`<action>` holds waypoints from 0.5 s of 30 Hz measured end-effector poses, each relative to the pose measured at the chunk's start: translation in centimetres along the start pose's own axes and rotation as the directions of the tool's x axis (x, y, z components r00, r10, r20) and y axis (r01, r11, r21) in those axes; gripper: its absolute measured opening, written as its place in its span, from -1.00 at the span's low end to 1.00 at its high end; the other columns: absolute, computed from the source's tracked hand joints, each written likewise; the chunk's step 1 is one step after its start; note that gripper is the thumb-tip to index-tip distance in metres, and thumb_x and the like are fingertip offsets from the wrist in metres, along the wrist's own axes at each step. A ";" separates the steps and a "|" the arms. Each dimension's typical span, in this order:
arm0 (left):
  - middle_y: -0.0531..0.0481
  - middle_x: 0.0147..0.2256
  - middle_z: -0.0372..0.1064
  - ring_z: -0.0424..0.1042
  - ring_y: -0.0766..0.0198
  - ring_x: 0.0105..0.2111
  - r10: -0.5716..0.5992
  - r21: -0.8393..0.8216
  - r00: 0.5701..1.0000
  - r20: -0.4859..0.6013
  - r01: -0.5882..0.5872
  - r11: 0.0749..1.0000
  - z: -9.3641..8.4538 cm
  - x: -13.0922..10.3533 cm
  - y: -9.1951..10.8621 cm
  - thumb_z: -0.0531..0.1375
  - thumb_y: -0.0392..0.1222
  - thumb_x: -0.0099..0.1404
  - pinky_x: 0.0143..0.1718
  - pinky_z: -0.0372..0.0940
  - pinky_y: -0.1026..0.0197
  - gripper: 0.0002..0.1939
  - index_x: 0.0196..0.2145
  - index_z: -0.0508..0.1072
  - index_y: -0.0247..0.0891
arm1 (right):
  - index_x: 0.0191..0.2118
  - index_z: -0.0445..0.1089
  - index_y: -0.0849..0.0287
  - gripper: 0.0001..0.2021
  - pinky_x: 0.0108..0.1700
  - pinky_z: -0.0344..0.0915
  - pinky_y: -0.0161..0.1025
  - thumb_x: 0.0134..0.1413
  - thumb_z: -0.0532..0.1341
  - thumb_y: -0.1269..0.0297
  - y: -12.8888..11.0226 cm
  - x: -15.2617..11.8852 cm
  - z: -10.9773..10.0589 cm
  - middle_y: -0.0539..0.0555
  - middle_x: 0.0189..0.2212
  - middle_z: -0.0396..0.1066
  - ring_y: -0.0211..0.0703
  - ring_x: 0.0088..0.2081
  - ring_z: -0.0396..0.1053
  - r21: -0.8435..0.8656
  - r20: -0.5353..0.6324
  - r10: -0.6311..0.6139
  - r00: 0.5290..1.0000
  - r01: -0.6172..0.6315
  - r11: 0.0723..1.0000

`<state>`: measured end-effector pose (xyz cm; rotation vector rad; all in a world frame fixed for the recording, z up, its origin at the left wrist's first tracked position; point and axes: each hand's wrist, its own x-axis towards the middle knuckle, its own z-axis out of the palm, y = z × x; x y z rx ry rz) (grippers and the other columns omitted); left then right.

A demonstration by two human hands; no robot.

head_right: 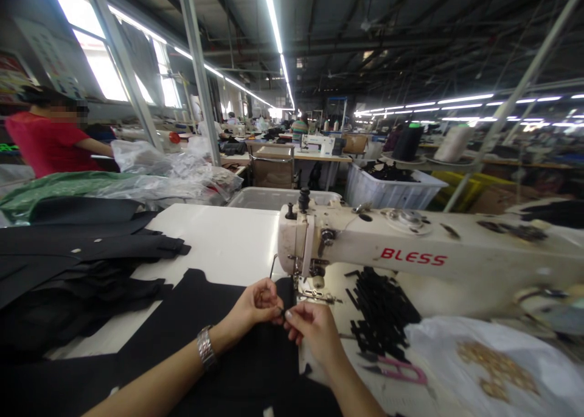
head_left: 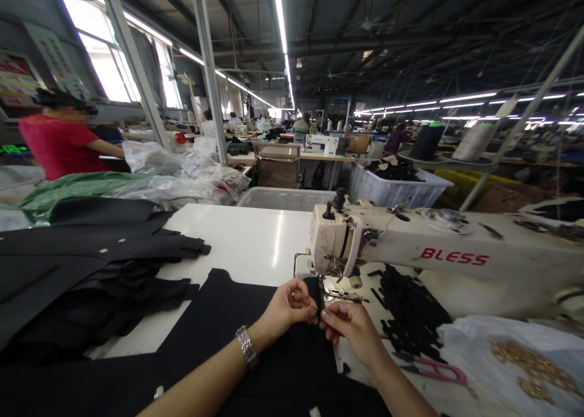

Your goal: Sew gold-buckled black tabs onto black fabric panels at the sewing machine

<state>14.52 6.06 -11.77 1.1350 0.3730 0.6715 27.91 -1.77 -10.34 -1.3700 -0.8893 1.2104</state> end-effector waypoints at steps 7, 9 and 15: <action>-0.04 -0.45 0.37 0.37 0.33 -0.47 0.297 0.776 0.931 0.212 -0.345 0.528 0.3 -1.0 0.8 0.20 -0.25 0.07 -0.41 0.30 0.32 -0.88 -0.39 0.40 -0.34 | -0.73 0.26 0.29 -0.76 -0.78 -0.10 -0.50 -0.48 0.27 0.21 0.5 0.6 -0.5 -0.02 -0.80 0.25 -0.48 -0.80 0.09 0.153 -0.012 0.224 0.975 -0.220 0.963; -0.07 -0.43 0.39 0.38 0.32 -0.44 0.389 0.826 0.849 0.357 -0.481 0.293 0.5 -1.2 1.1 0.11 -0.29 0.16 -0.40 0.30 0.33 -0.89 -0.36 0.41 -0.33 | -0.74 0.26 0.29 -0.79 -0.79 -0.12 -0.51 -0.45 0.24 0.25 0.4 0.6 -0.6 -0.03 -0.83 0.23 -0.48 -0.82 0.08 0.173 -0.015 0.264 0.964 -0.258 0.951; -0.08 -0.41 0.40 0.39 0.33 -0.42 0.419 0.806 0.727 0.544 -0.591 -0.020 0.8 -1.3 0.9 0.02 -0.36 0.19 -0.42 0.30 0.36 -0.85 -0.33 0.38 -0.33 | -0.73 0.24 0.29 -0.84 -0.78 -0.09 -0.53 -0.29 0.15 0.37 0.3 0.2 -0.6 -0.03 -0.83 0.21 -0.47 -0.81 0.11 0.174 -0.025 0.363 0.931 -0.354 0.919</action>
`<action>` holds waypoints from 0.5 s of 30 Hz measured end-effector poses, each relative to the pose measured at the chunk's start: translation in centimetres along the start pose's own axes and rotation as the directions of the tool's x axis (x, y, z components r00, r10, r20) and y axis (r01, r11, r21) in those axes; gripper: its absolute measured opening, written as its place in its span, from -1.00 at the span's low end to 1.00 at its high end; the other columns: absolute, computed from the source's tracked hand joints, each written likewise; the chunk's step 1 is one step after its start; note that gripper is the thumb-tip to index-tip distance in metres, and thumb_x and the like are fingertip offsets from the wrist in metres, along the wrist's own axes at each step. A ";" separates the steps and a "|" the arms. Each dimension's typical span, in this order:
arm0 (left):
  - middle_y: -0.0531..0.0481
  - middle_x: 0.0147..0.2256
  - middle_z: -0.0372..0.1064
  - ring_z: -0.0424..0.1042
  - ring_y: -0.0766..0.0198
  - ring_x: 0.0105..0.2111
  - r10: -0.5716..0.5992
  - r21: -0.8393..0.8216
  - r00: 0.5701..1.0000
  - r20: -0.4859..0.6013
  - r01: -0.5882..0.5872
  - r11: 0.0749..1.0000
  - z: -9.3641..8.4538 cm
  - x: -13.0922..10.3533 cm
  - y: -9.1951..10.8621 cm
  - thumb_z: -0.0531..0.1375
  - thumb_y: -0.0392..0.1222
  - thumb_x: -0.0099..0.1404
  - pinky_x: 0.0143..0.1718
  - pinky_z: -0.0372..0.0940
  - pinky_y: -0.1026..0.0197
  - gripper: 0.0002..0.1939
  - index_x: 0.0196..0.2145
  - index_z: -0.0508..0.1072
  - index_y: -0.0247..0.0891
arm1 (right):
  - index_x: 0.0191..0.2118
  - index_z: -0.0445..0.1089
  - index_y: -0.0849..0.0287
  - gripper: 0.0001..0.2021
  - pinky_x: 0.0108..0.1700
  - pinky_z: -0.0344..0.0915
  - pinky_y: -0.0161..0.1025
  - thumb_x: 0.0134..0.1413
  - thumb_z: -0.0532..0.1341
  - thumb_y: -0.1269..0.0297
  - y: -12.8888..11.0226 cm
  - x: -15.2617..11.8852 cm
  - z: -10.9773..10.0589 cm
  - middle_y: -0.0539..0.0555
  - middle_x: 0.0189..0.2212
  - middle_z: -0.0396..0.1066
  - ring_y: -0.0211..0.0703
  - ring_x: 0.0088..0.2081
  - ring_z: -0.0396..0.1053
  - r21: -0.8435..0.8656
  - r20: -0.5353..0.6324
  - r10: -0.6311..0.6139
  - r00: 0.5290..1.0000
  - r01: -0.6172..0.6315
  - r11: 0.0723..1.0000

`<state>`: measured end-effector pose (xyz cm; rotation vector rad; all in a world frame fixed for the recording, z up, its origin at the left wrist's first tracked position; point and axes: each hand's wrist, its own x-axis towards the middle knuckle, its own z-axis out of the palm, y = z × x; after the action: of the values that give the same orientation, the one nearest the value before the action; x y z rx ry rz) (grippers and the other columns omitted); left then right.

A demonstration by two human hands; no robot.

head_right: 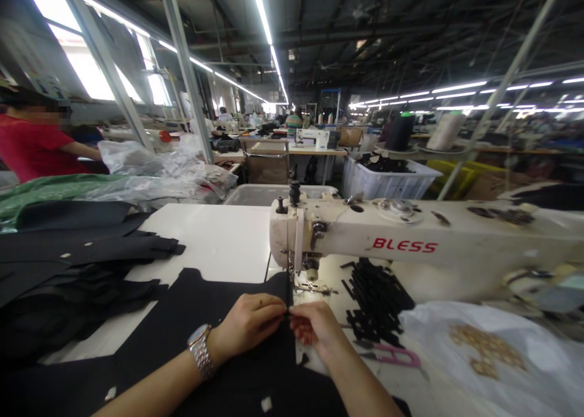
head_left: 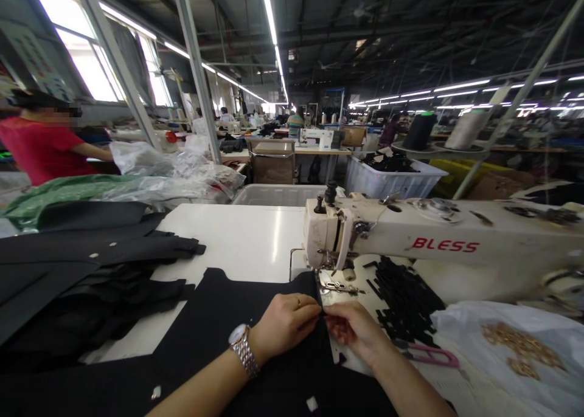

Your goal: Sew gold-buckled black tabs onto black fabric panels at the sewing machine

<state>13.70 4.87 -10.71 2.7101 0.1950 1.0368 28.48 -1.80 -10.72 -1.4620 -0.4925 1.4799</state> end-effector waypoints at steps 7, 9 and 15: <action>-0.05 -0.43 0.38 0.37 0.36 -0.45 -0.001 0.028 1.000 0.005 0.001 1.000 0.4 -0.2 0.2 0.04 -0.33 0.19 -0.43 0.28 0.38 -0.88 -0.36 0.36 -0.33 | -0.71 0.22 0.27 -0.81 -0.74 -0.02 -0.48 -0.21 0.14 0.35 -0.3 0.0 0.0 -0.01 -0.78 0.23 -0.44 -0.77 0.11 -0.127 -0.010 -0.027 1.000 0.026 0.992; -0.04 -0.46 0.36 0.36 0.36 -0.46 0.008 0.053 0.999 0.038 -0.010 0.999 0.4 0.1 -0.3 0.02 -0.33 0.20 -0.46 0.27 0.38 -0.87 -0.39 0.36 -0.33 | -0.64 0.26 0.25 -0.85 -0.70 0.04 -0.45 -0.21 0.18 0.32 -0.2 -0.9 -0.2 -0.01 -0.73 0.26 -0.39 -0.72 0.17 -0.190 -0.024 -0.108 0.994 0.101 0.977; -0.04 -0.54 0.30 0.28 0.35 -0.55 0.010 0.261 0.982 0.191 -0.061 0.963 1.4 1.7 -4.0 -0.09 -0.29 0.26 -0.51 0.22 0.35 -0.71 -0.52 0.34 -0.34 | -0.09 0.29 0.12 -0.68 -0.43 0.26 -0.34 0.04 0.06 0.16 4.7 -4.1 -2.1 0.08 -0.40 0.37 -0.17 -0.41 0.36 -0.851 0.367 -0.766 0.527 0.523 -0.049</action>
<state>15.70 8.80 -11.67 3.0436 0.2698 0.8058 28.04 -8.03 -12.82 -1.7010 -1.8509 0.0210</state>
